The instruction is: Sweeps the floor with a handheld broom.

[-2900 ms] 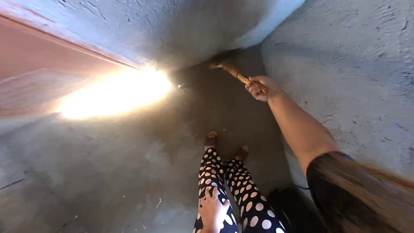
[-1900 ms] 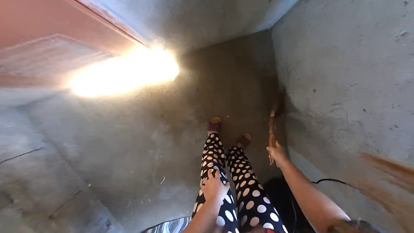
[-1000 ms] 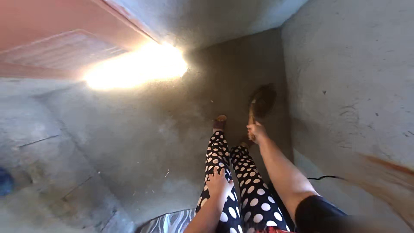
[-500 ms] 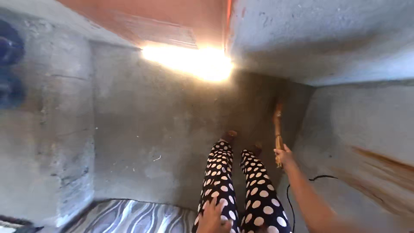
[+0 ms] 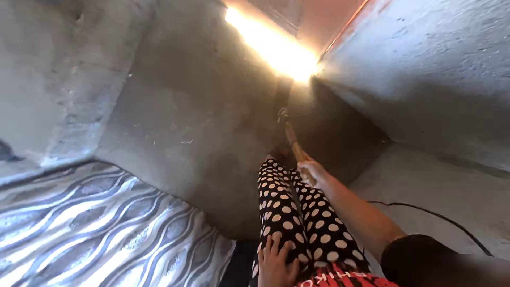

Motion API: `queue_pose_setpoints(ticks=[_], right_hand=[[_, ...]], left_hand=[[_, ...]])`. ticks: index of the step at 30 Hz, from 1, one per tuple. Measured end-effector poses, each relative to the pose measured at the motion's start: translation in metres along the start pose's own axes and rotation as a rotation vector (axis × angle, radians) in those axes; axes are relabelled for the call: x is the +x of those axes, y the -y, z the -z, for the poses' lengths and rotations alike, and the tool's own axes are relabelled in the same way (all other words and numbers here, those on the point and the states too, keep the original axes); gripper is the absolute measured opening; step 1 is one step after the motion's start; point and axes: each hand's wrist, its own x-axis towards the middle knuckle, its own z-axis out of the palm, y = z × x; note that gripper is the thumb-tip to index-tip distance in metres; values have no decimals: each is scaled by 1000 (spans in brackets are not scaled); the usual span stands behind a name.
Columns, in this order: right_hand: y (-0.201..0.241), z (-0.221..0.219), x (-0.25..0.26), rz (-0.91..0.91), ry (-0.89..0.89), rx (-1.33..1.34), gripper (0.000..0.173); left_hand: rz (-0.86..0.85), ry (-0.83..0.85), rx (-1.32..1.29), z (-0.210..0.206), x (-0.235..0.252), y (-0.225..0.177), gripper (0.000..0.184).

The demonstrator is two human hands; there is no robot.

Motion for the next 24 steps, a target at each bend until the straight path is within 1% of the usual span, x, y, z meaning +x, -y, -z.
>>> queue_pose_setpoints(ticks=[1, 2, 3, 4, 5, 6, 7, 8, 9, 10, 12, 14, 15, 16, 17, 18, 19, 20, 22, 24], right_hand=[[-28, -14, -15, -58, 74, -52, 68], [-55, -24, -24, -137, 167, -100, 62], [-79, -33, -23, -226, 249, -147, 56], [-99, -41, -17, -323, 288, -206, 48], [-116, -51, -8, -425, 272, -262, 42], [-126, -63, 4, -507, 212, -310, 32], [-126, -76, 15, -572, 137, -385, 18], [-121, -85, 26, -587, 63, -478, 11], [-112, -88, 35, -539, -5, -585, 12], [-99, -82, 43, -450, -57, -695, 16], [-67, -49, 66, -249, -118, -904, 28], [-23, -21, 78, -99, -237, -955, 34], [-2, -14, 79, -61, -314, -932, 37], [16, -15, 71, -51, -380, -924, 44], [27, -16, 67, -38, -428, -956, 51], [30, -23, 62, -39, -436, -1013, 58], [22, -37, 52, -49, -417, -1081, 66], [3, -53, 39, -58, -382, -1159, 69], [-58, -78, 9, -88, -278, -1262, 75], [-130, -103, -18, -171, -144, -1289, 75]], left_hand=[[-13, -52, -35, -9, -8, 0, 38], [-9, -83, -83, -16, -14, 0, 39], [22, -80, -133, -21, -18, 1, 39], [64, -64, -177, -26, -22, 2, 40], [117, -39, -221, -30, -26, 5, 41], [171, -7, -264, -35, -29, 8, 42], [209, 3, -304, -43, -32, 14, 42], [246, 9, -350, -53, -35, 19, 43], [277, -3, -381, -64, -40, 23, 43], [319, -7, -402, -73, -46, 26, 43], [421, -28, -434, -93, -63, 35, 42], [525, -58, -473, -117, -75, 47, 43], [572, -45, -497, -127, -81, 53, 43], [613, -11, -539, -135, -86, 59, 44], [640, 35, -586, -139, -87, 65, 45], [647, 77, -631, -143, -87, 73, 45], [632, 101, -670, -148, -87, 81, 46], [606, 124, -704, -151, -87, 88, 46], [549, 172, -747, -153, -87, 103, 47], [519, 211, -767, -154, -92, 122, 48]])
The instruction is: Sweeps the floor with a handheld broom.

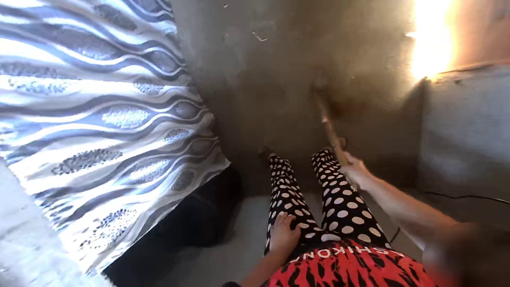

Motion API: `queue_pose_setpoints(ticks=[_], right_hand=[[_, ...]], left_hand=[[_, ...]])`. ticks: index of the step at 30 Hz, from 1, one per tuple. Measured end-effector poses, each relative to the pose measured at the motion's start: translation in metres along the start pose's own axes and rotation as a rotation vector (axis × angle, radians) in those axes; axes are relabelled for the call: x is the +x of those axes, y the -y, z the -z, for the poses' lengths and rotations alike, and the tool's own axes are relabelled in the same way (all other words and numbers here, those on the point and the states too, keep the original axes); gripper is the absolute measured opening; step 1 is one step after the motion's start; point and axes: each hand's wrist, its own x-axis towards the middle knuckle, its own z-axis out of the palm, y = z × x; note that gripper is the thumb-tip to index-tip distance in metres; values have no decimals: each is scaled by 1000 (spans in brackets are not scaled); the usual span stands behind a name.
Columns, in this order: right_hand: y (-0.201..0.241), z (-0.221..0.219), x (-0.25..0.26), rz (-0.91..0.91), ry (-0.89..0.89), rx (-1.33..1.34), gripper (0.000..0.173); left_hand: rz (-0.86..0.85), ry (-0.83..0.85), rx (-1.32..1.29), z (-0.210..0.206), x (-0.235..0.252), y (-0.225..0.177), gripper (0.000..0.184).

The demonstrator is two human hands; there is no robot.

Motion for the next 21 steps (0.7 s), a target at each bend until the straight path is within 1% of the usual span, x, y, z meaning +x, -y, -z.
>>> queue_pose_setpoints(ticks=[1, 3, 5, 6, 7, 8, 9, 10, 11, 13, 15, 16, 17, 18, 19, 20, 21], right_hand=[[2, -39, -10, -19, 86, -15, 74], [15, -120, -17, -78, 293, -68, 72], [34, -211, -4, -127, 478, -114, 67], [44, -256, 7, -153, 541, -131, 63], [58, -296, 20, -188, 577, -169, 54], [74, -329, 34, -206, 572, -229, 43], [93, -353, 50, -199, 544, -296, 35], [114, -368, 64, -173, 493, -347, 33], [135, -371, 79, -129, 444, -356, 34], [163, -354, 113, -45, 305, -190, 35], [187, -309, 134, -35, 130, 35, 27], [200, -281, 141, -29, 43, 88, 25], [211, -257, 142, -24, -25, 120, 26], [217, -239, 136, 2, -64, 116, 33], [217, -233, 124, 37, -112, 78, 43], [211, -238, 108, 74, -140, 18, 53], [199, -252, 86, 95, -133, -51, 61]], left_hand=[[3, 9, -5, 3, -1, 11, 49], [-4, -38, -72, 4, -5, 40, 48], [-55, -129, -198, 4, -10, 74, 42], [-90, -177, -253, 3, -12, 88, 39], [-120, -220, -288, 2, -12, 100, 37], [-133, -252, -302, 0, -11, 110, 36], [-140, -278, -312, -2, -9, 119, 35], [-134, -278, -348, -1, -7, 129, 36], [-119, -273, -423, 2, -7, 140, 37], [-64, -271, -722, 10, -7, 169, 42], [27, -326, -1005, 19, 0, 206, 48], [76, -380, -1099, 26, 7, 225, 49], [125, -463, -1154, 35, 14, 244, 49], [165, -549, -1168, 42, 20, 260, 47], [194, -601, -1165, 50, 22, 271, 44], [199, -615, -1158, 54, 22, 277, 43], [176, -590, -1154, 53, 20, 278, 42]])
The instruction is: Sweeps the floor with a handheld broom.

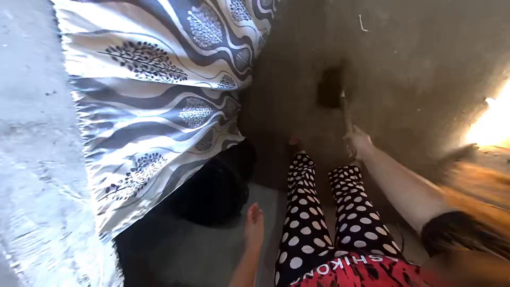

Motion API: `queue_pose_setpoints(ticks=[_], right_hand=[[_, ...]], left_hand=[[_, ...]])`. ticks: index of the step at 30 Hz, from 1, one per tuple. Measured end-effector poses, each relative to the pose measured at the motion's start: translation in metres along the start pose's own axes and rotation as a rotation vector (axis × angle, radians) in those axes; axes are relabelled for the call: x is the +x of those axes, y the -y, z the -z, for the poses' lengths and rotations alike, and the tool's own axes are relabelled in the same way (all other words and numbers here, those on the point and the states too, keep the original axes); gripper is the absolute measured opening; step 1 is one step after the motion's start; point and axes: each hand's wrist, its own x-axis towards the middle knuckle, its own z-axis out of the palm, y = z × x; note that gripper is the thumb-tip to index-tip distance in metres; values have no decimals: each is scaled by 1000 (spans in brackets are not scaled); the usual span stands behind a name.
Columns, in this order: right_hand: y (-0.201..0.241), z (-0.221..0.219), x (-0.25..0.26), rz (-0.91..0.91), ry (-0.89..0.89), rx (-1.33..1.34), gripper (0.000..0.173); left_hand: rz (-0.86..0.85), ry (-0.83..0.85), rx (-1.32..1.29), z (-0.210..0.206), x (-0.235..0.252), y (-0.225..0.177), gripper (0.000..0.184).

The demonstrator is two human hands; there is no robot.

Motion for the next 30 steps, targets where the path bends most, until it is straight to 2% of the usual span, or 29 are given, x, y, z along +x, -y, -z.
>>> queue_pose_setpoints(ticks=[4, 7, 9, 11, 14, 17, 19, 21, 23, 25, 28, 30], right_hand=[[-50, -74, -81, -74, 288, -170, 68], [-69, -149, -78, -154, 536, -355, 58], [-46, -193, -58, -160, 585, -534, 51], [7, -214, -42, -133, 530, -613, 41], [91, -199, 14, -66, 327, -322, 27], [168, -138, 63, -21, 192, 71, 14], [199, -95, 72, 45, 45, 209, 13], [207, -61, 65, 110, -58, 179, 24], [193, -44, 39, 142, -5, 45, 48], [152, -40, 9, 100, 113, -117, 64], [89, -62, -11, -36, 419, -346, 60], [74, -94, 1, -72, 579, -447, 54]], left_hand=[[36, 247, -1, -17, -30, 5, 43], [30, 275, 33, -37, -46, 20, 37], [18, 249, 59, -38, -47, 19, 34], [21, 257, 79, -29, -49, 12, 35], [36, 318, 112, -22, -52, 4, 35], [59, 338, 86, -23, -43, 5, 32], [80, 308, 32, -26, -36, 12, 33], [73, 261, -24, -31, -21, 9, 37], [9, 260, -7, -29, 7, -26, 42], [-137, 255, 61, -24, 45, -93, 45], [-440, 152, 259, -19, 104, -227, 44], [-542, 152, 415, -13, 138, -325, 46]])
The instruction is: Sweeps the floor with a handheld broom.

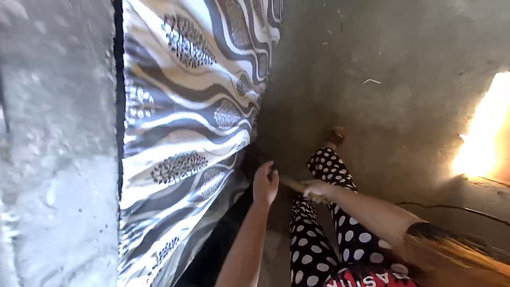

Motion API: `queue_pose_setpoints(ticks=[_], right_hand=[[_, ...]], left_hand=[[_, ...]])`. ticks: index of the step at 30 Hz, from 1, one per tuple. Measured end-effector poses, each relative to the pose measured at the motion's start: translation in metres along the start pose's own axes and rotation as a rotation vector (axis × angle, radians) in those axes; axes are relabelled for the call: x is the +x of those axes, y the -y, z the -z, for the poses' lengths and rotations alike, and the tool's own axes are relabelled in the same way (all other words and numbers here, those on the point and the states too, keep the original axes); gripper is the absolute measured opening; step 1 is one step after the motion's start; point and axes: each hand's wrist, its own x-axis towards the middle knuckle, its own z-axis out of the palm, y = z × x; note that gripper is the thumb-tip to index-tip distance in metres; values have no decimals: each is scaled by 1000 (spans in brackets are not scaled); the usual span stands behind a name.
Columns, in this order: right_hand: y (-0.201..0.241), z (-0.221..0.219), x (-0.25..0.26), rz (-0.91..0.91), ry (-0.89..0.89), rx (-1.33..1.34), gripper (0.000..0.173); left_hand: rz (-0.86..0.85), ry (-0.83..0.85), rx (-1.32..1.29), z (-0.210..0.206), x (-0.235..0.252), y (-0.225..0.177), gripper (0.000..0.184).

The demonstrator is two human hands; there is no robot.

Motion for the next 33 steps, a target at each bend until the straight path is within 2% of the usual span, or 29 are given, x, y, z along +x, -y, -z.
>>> queue_pose_setpoints(ticks=[3, 4, 6, 8, 11, 13, 15, 16, 18, 20, 22, 23, 25, 27, 28, 29, 30, 32, 33], right_hand=[[72, 4, 29, -108, 101, -258, 45], [101, 18, 32, -114, 101, -326, 44], [149, 71, 34, -71, 19, -261, 39], [173, 147, 41, 24, -81, 67, 29], [183, 267, 39, 146, -204, 593, 22], [192, 330, 2, 155, -352, 673, 18], [194, 368, -35, 150, -516, 609, 22], [192, 373, -52, 143, -566, 578, 27], [185, 359, -84, 130, -547, 533, 49], [178, 318, -104, 91, -427, 461, 53], [165, 269, -98, 23, -204, 369, 57], [164, 242, -87, 3, -94, 316, 55], [180, 189, -48, -1, 72, 215, 47], [219, 149, -10, -57, 175, 91, 40], [239, 133, 6, -71, 191, 8, 34], [263, 125, 20, -63, 186, -89, 31], [293, 129, 30, -53, 177, -170, 34], [339, 157, 49, 18, 89, -188, 40], [351, 177, 61, 63, 5, -103, 40]], left_hand=[[-3, 155, 180, 66, 104, -65, 47], [-6, 164, 181, 82, 133, -76, 45], [13, 123, 115, 114, 183, -93, 46], [69, -29, 0, 145, 216, -99, 60], [161, -434, -56, 185, 237, -100, 79], [251, -614, 27, 200, 230, -99, 88], [311, -701, 156, 211, 219, -90, 90], [335, -737, 201, 216, 213, -84, 90], [430, -807, 254, 222, 207, -74, 91], [507, -860, 286, 225, 212, -69, 93], [520, -821, 334, 224, 220, -76, 83], [462, -743, 389, 223, 226, -85, 72], [232, -477, 483, 230, 254, -114, 49], [28, -172, 497, 237, 297, -140, 42], [4, -44, 455, 239, 316, -150, 47], [15, 15, 385, 242, 335, -162, 55], [35, 5, 313, 247, 354, -174, 63], [62, -149, 219, 266, 385, -192, 83], [70, -273, 183, 278, 400, -195, 90]])
